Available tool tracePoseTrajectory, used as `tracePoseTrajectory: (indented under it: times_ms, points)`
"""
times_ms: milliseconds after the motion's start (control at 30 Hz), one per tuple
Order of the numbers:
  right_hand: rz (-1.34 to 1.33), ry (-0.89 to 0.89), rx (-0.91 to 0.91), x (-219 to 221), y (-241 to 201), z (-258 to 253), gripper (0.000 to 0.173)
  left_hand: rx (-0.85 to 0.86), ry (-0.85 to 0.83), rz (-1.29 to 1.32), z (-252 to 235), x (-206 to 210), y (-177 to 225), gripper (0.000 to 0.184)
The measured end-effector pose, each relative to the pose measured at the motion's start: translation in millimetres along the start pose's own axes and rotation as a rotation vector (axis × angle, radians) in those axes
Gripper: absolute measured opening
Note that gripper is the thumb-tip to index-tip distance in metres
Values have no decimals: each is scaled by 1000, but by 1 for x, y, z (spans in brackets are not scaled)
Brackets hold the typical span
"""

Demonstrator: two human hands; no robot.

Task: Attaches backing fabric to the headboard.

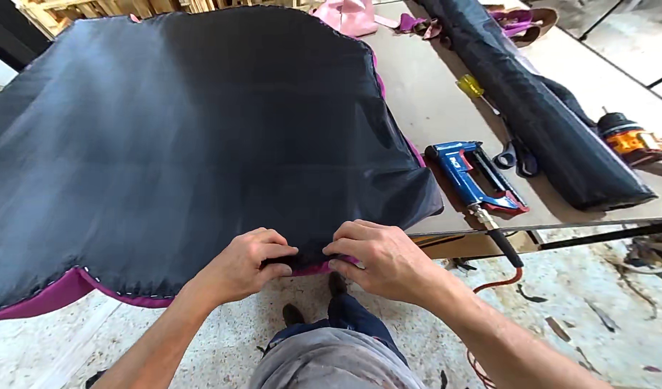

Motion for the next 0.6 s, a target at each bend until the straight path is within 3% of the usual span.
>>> tracePoseTrajectory:
  times_ms: [133, 267, 367, 467, 600]
  points:
    - [62, -69, 4, 5, 2, -7, 23, 82, -2, -51, -2, 10, 10, 30]
    - [129, -178, 16, 27, 6, -5, 16, 100, 158, -147, 1, 13, 19, 18]
    - [186, -28, -35, 28, 2, -4, 7, 7, 386, -203, 5, 10, 23, 12]
    - [238, 193, -107, 19, -12, 2, 11, 65, 626, -313, 11, 8, 33, 19]
    - [229, 279, -168, 23, -19, 22, 13, 77, 653, -302, 20, 16, 36, 20]
Point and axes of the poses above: each hand's wrist, its own z-axis away from the middle knuckle, its own x-axis out of the palm, y = z × x, the point moved 10 cm from there along -z, towards the middle knuckle, and after that the axes turned 10 degrees about y, right-handed, at the moved point
